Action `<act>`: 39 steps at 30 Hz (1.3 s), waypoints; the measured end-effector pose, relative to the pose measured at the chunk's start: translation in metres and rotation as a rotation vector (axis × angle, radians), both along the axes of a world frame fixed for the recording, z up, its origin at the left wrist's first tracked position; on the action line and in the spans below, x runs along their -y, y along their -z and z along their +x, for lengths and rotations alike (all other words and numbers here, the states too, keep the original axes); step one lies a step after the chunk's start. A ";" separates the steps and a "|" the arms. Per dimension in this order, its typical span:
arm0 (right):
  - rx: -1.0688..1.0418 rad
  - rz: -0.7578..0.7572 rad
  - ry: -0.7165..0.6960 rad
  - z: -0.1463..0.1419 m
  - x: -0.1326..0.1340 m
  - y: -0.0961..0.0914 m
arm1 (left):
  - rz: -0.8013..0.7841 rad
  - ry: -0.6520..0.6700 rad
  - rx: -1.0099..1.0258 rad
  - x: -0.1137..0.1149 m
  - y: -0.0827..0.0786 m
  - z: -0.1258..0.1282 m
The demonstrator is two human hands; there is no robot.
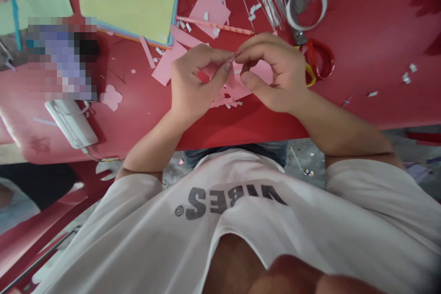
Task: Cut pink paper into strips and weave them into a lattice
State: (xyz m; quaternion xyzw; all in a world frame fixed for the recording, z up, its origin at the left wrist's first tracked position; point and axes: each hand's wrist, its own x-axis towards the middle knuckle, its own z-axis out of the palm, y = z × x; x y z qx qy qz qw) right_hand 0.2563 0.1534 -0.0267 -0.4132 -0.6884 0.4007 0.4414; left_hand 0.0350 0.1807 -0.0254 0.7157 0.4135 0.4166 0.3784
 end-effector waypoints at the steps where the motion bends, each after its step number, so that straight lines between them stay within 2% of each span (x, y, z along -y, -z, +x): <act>1: 0.008 -0.033 0.004 0.000 0.000 0.000 | 0.005 -0.006 -0.011 0.000 0.000 0.000; 5: 0.053 -0.156 0.024 0.001 0.002 0.002 | 0.051 -0.032 -0.039 0.002 -0.002 0.000; 8: 0.053 -0.164 0.031 0.001 0.003 0.004 | 0.053 -0.049 -0.064 0.004 0.000 0.000; 11: 0.036 -0.149 0.031 -0.001 0.004 0.007 | -0.004 -0.055 -0.063 0.004 0.007 -0.002; 15: 0.046 -0.158 0.037 -0.005 0.005 0.010 | -0.083 0.010 -0.038 0.000 0.020 -0.004; 17: 0.052 -0.139 0.032 -0.008 0.005 0.009 | -0.021 0.011 -0.048 -0.002 0.023 -0.005; 22: 0.087 -0.057 -0.028 -0.010 0.004 0.008 | 0.306 -0.096 -0.134 -0.005 0.020 -0.004; 24: 0.113 -0.031 -0.034 -0.009 0.002 0.011 | 0.299 -0.126 -0.178 -0.005 0.016 -0.004; 26: 0.143 0.002 -0.042 -0.007 -0.001 0.017 | 0.222 -0.144 -0.190 -0.004 0.014 -0.003; 29: 0.176 0.062 -0.073 -0.005 -0.005 0.024 | 0.135 -0.144 -0.146 -0.003 0.012 -0.002; 34: 0.179 0.110 -0.042 -0.004 -0.005 0.029 | 0.235 -0.193 -0.051 -0.006 0.008 -0.003; 36: 0.172 0.131 0.003 -0.002 -0.004 0.029 | 0.257 -0.238 0.038 -0.012 0.004 -0.007; 39: 0.249 0.135 0.036 0.000 -0.003 0.029 | 0.196 -0.239 0.220 -0.027 0.004 -0.017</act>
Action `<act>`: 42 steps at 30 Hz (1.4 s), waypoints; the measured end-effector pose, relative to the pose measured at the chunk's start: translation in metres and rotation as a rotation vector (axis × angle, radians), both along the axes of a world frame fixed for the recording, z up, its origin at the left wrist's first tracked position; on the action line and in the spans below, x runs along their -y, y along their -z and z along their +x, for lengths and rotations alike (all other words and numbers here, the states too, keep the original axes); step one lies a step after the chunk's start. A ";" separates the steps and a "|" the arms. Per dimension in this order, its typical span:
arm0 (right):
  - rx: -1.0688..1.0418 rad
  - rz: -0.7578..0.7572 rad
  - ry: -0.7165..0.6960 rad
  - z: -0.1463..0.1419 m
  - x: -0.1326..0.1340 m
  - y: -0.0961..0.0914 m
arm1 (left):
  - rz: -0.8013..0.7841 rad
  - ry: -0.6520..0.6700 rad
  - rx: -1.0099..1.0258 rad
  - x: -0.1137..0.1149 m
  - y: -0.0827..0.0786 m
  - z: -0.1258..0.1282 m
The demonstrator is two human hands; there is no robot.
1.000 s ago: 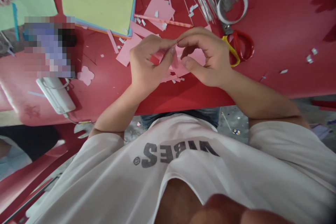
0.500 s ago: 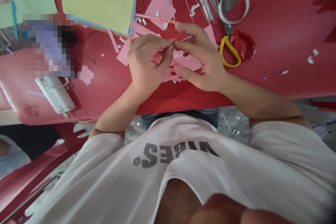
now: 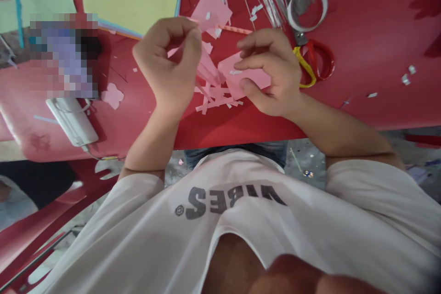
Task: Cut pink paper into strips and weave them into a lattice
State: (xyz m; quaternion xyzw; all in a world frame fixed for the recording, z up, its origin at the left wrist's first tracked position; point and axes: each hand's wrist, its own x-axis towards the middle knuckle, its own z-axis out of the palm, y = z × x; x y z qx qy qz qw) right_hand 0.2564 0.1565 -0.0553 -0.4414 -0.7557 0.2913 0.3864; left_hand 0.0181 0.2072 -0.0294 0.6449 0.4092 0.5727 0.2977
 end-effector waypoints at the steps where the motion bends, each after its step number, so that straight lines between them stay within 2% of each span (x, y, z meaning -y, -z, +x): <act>1: 0.042 0.015 -0.011 0.000 0.001 0.000 | -0.032 0.015 0.063 -0.005 0.001 -0.003; 6: 0.262 0.211 -0.137 -0.010 0.007 0.003 | -0.241 0.104 0.328 -0.024 0.011 -0.012; 9: 0.290 0.125 -0.119 -0.015 0.009 0.007 | -0.325 0.130 0.396 -0.026 0.013 -0.013; 12: 0.164 0.054 -0.015 -0.014 0.008 0.010 | -0.367 0.117 0.377 -0.024 0.012 -0.012; 14: 0.100 0.053 0.058 -0.012 0.006 0.009 | -0.357 0.118 0.370 -0.022 0.010 -0.010; 17: 0.136 0.014 0.125 -0.012 0.002 0.009 | -0.301 0.109 0.378 -0.022 0.007 -0.011; 20: 0.229 0.012 0.091 -0.014 -0.001 0.011 | -0.274 0.100 0.370 -0.028 0.005 -0.017; 23: 0.352 0.020 0.018 -0.019 -0.002 0.012 | -0.252 0.015 0.341 -0.040 0.005 -0.026; 25: 0.411 0.013 0.010 -0.024 -0.003 0.009 | -0.231 -0.037 0.355 -0.047 0.009 -0.031; 30: 0.541 -0.052 0.024 -0.051 -0.003 0.002 | -0.213 -0.043 0.397 -0.058 0.019 -0.036; 34: 0.615 -0.031 0.031 -0.071 -0.003 0.010 | -0.293 -0.075 0.410 -0.062 0.019 -0.035; 38: 0.616 0.045 0.085 -0.079 0.001 0.022 | -0.337 -0.149 0.425 -0.060 0.013 -0.032; 42: 0.581 0.043 0.101 -0.080 0.003 0.026 | -0.283 -0.098 0.402 -0.056 0.010 -0.029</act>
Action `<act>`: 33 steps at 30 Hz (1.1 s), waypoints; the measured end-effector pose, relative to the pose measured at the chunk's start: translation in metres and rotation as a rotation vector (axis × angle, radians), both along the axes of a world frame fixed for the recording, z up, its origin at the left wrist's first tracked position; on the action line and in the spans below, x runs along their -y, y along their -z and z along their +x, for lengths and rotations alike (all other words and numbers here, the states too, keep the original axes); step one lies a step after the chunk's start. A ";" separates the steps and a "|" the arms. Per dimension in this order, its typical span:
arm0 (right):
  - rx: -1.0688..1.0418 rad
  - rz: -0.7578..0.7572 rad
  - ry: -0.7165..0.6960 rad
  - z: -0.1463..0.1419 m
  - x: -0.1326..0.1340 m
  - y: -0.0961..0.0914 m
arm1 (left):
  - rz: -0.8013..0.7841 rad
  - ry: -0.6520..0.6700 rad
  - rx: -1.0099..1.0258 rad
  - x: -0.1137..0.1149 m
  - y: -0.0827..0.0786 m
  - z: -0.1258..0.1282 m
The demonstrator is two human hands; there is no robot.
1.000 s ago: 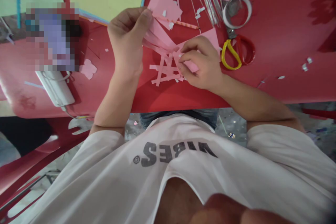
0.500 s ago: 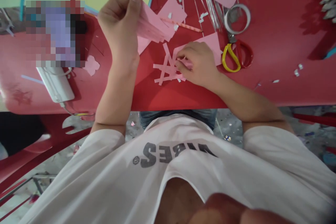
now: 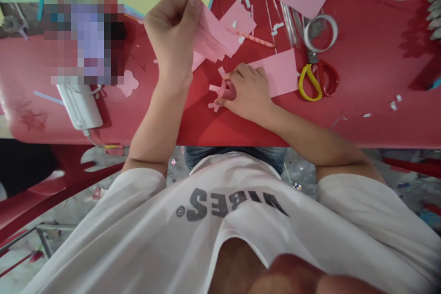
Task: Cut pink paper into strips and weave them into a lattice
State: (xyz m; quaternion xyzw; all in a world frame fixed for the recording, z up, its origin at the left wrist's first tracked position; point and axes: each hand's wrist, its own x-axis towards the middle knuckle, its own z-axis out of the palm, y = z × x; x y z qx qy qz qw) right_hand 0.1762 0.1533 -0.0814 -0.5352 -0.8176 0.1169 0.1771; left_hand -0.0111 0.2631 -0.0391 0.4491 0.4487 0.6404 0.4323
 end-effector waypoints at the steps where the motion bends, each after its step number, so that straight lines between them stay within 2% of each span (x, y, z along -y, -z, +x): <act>1: -0.014 -0.018 0.001 0.000 0.000 0.000 | 0.012 0.007 -0.004 0.001 0.000 0.000; 10: -0.151 -0.088 -0.006 0.006 -0.002 -0.004 | -0.093 -0.014 -0.029 -0.001 0.001 0.001; 16: -0.218 -0.094 -0.025 0.008 -0.003 0.004 | 0.013 0.103 -0.051 0.006 0.006 0.002; 21: -0.245 -0.130 -0.022 0.008 -0.005 0.003 | -0.041 0.046 -0.028 0.007 0.007 0.007; 26: -0.234 -0.147 -0.026 0.010 -0.003 -0.006 | -0.008 0.071 -0.030 0.010 0.005 0.011; 30: -0.203 -0.104 -0.031 0.010 -0.003 0.001 | 0.010 0.100 -0.008 0.008 0.012 0.009; 33: -0.177 -0.091 -0.037 0.010 -0.004 0.006 | 0.004 0.075 -0.026 0.004 0.017 0.008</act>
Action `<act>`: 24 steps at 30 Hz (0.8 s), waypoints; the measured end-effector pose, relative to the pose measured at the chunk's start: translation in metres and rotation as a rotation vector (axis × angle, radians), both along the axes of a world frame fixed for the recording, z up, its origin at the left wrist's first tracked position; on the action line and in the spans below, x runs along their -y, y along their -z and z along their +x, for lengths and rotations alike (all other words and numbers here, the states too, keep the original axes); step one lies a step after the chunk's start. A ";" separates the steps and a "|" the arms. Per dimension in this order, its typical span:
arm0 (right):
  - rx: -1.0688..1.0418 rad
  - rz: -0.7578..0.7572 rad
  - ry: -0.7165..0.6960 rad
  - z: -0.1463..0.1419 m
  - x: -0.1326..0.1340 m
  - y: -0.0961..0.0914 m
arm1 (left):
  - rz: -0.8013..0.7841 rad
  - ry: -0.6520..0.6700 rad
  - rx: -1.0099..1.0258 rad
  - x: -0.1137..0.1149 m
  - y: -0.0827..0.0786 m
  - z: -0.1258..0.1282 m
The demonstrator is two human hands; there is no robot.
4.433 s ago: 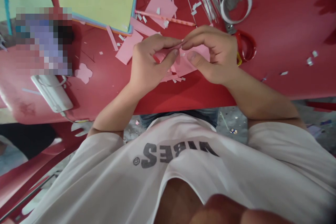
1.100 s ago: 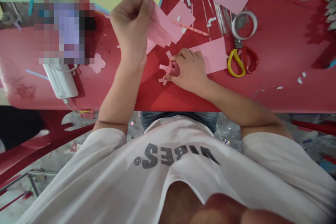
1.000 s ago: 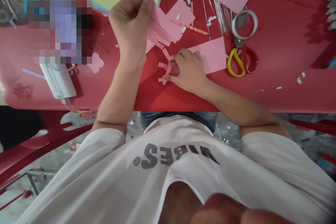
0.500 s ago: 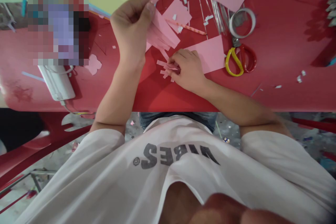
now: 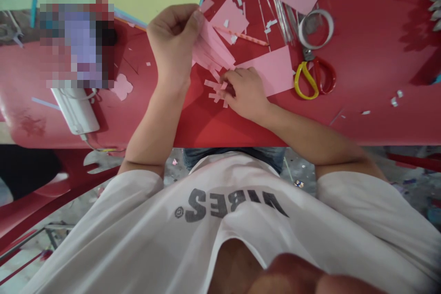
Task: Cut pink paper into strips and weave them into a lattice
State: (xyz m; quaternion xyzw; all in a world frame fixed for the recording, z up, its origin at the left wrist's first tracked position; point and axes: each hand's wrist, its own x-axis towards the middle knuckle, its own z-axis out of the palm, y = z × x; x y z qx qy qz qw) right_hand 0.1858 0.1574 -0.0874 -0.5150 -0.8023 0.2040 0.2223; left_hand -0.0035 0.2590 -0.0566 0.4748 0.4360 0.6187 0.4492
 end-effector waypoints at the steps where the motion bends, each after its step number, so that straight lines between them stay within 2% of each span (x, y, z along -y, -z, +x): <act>1: 0.007 -0.001 -0.008 0.000 0.000 0.000 | -0.006 -0.011 -0.011 -0.001 0.001 0.000; 6: -0.021 -0.003 -0.040 0.003 0.000 -0.004 | -0.082 -0.012 -0.042 0.003 -0.005 0.002; 10: -0.127 0.152 0.009 0.011 -0.002 -0.011 | -0.144 0.002 -0.047 0.006 -0.009 0.003; 13: -0.259 0.249 0.023 0.022 -0.008 -0.022 | -0.120 0.019 -0.051 0.006 -0.007 0.003; 16: -0.454 0.244 -0.030 0.034 -0.016 -0.035 | -0.112 0.020 -0.100 0.007 -0.004 0.005; 20: -0.679 0.174 -0.062 0.040 -0.024 -0.042 | -0.047 0.118 -0.144 0.019 -0.007 0.013; 24: -0.677 0.105 -0.042 0.039 -0.022 -0.046 | -0.056 0.197 -0.185 0.034 -0.015 0.022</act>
